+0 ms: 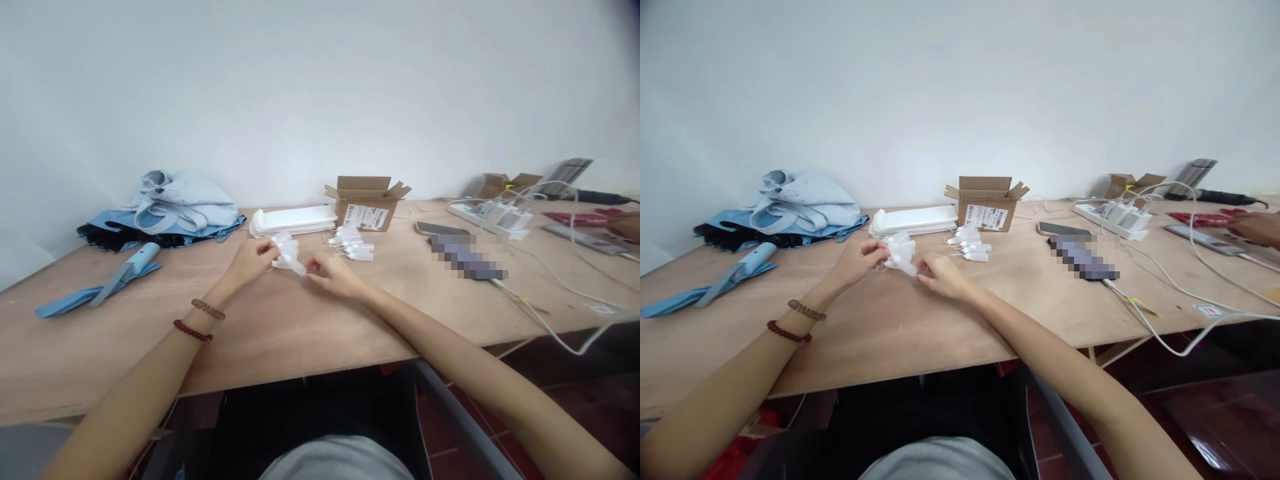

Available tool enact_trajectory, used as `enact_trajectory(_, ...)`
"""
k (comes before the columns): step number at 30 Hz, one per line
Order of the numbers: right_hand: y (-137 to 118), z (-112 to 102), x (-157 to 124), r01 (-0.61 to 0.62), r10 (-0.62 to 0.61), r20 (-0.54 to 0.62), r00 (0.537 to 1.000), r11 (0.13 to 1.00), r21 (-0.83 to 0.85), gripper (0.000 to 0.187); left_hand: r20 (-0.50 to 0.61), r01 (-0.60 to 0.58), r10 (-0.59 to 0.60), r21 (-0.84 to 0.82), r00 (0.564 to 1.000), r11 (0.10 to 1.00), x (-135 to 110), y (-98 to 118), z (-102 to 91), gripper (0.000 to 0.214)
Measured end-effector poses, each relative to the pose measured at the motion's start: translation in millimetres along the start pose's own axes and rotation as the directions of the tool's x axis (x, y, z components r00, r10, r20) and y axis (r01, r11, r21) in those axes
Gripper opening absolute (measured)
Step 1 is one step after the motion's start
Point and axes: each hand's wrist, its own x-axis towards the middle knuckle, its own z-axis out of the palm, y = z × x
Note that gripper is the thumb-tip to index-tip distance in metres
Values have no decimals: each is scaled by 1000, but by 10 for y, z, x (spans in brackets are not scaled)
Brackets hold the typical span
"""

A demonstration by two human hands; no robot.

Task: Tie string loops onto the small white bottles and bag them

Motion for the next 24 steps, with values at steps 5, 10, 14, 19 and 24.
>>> enact_trajectory(5,212,-131,59,-9,-10,-108,994,985,-173,12,-298,227,-343,-363,891,904,109,-192,-154,18)
enact_trajectory(10,373,-342,72,-143,91,-149,985,913,-381,15,-287,325,-556,-574,780,752,137,-416,-96,18)
enact_trajectory(14,431,-503,58,-229,182,-143,973,847,-481,21,-258,321,-535,-569,805,757,146,-515,21,21)
enact_trajectory(19,531,-650,44,-293,276,-115,954,785,-546,25,-237,339,-468,-431,851,836,148,-570,81,29)
enact_trajectory(24,628,-731,29,-302,315,-79,946,766,-567,23,-251,339,-428,-331,868,881,136,-564,79,35)
